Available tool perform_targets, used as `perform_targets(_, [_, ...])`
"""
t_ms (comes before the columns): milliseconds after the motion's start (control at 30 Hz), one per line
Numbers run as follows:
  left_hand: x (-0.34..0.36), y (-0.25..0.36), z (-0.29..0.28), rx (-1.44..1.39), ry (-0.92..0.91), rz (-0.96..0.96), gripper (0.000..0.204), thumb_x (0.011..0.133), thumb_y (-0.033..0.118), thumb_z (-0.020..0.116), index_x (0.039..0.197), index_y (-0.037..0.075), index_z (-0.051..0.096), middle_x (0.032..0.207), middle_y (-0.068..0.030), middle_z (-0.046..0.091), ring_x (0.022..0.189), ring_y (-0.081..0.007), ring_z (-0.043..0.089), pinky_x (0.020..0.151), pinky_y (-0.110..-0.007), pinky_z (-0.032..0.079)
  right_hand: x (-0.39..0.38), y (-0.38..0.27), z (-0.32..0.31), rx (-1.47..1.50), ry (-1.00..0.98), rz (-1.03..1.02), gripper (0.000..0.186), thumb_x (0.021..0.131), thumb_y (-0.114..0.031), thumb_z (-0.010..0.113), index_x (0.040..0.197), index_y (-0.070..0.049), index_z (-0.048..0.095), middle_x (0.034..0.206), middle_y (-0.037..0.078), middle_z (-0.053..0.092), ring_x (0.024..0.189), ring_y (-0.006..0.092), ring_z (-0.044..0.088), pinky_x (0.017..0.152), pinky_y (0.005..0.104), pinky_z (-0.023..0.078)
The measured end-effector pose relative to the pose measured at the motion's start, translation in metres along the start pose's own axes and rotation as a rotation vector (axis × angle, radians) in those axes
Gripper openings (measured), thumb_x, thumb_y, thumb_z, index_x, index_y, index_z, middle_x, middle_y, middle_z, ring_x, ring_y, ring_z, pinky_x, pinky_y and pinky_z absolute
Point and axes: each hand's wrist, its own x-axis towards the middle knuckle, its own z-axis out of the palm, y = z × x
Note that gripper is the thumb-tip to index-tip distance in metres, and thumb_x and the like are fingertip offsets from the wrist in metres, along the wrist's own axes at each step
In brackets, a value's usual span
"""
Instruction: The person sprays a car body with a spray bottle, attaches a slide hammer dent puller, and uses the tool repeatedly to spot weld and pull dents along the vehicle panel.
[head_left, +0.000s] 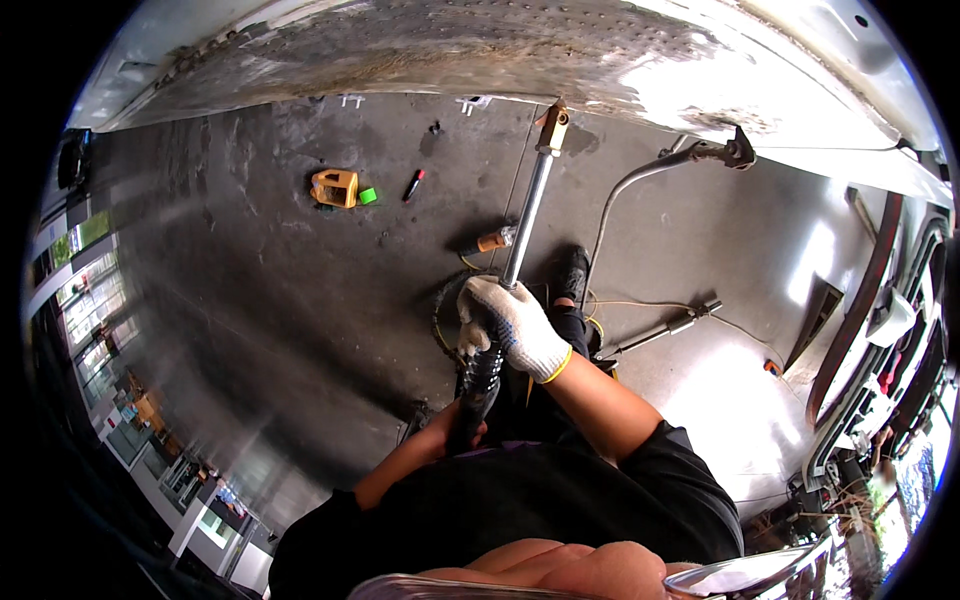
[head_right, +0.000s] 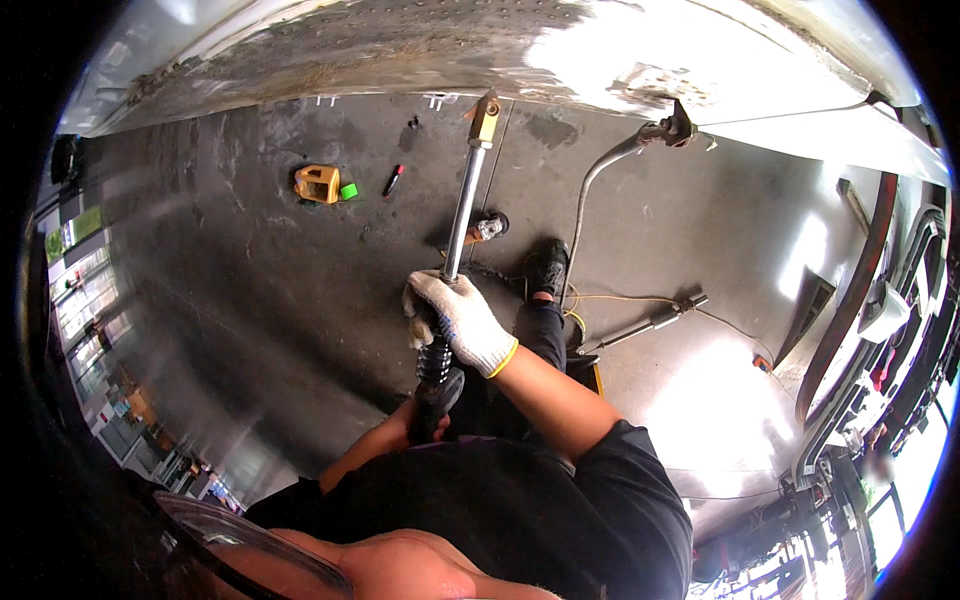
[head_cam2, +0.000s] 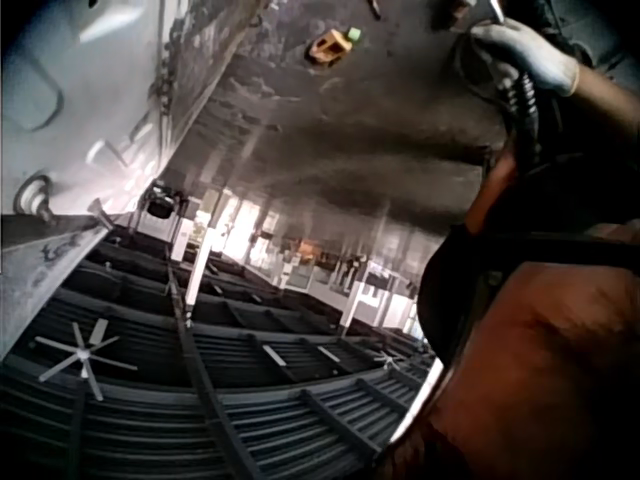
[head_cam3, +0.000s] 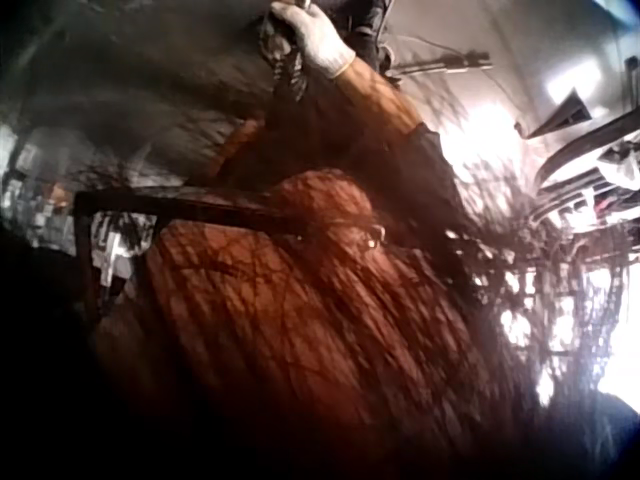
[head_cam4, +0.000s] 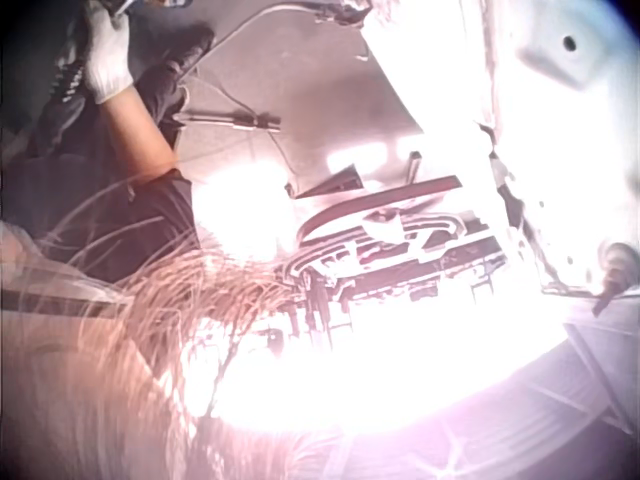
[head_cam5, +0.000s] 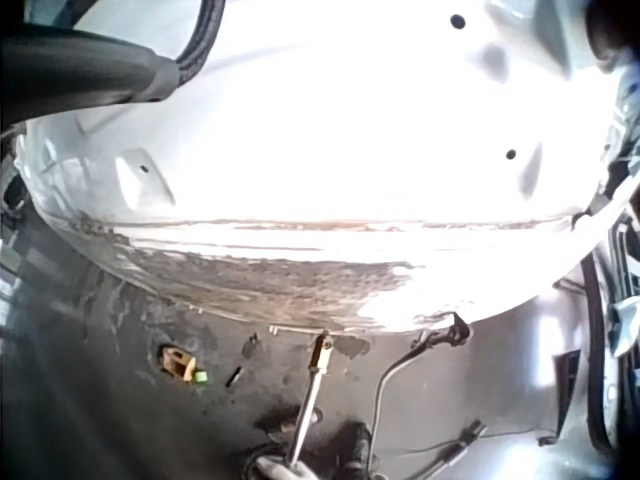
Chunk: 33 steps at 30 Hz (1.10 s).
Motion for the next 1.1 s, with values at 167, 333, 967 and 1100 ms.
perform_targets(167, [-0.002, -0.007, -0.017, -0.062, 0.062, -0.036, 0.041, 0.110, 0.053, 0.052, 0.113, 0.013, 0.062, 0.083, -0.0116, 0.070, 0.067, -0.0238, 0.068, 0.060, -0.039, 0.057, -0.001, -0.003, 0.004, 0.021, -0.032, -0.005, 0.033, 0.111, -0.032, 0.062, 0.095, -0.003, 0.062, 0.066, 0.006, 0.059, 0.051, 0.0186, 0.059, 0.060, 0.0376, 0.059])
perform_targets(333, [-0.008, -0.022, -0.027, -0.150, 0.080, 0.002, 0.045, 0.108, 0.059, 0.055, 0.118, 0.017, 0.063, 0.082, -0.0127, 0.069, 0.066, -0.0263, 0.070, 0.059, -0.042, 0.059, -0.010, 0.022, -0.001, 0.114, -0.154, -0.089, 0.032, 0.107, -0.030, 0.072, 0.116, -0.001, 0.061, 0.071, 0.003, 0.059, 0.061, 0.0161, 0.063, 0.069, 0.0401, 0.062])
perform_targets(967, [-0.056, -0.086, 0.007, 0.164, 0.206, 0.423, 0.050, 0.109, 0.052, 0.055, 0.146, 0.017, 0.055, 0.112, -0.0100, 0.069, 0.094, -0.0226, 0.068, 0.078, -0.037, 0.059, -0.047, 0.059, 0.003, 0.152, -0.165, 0.298, 0.040, 0.114, -0.034, 0.054, 0.091, -0.003, 0.062, 0.062, 0.008, 0.057, 0.055, 0.0262, 0.059, 0.065, 0.0422, 0.056])
perform_targets(1100, [-0.040, -0.080, 0.015, 0.278, 0.198, 0.521, 0.049, 0.110, 0.044, 0.057, 0.150, 0.016, 0.053, 0.122, -0.0086, 0.066, 0.102, -0.0210, 0.066, 0.084, -0.037, 0.059, -0.034, 0.013, 0.010, 0.164, -0.137, 0.245, 0.043, 0.113, -0.035, 0.051, 0.091, 0.000, 0.063, 0.060, 0.011, 0.054, 0.052, 0.0270, 0.054, 0.062, 0.0448, 0.052])
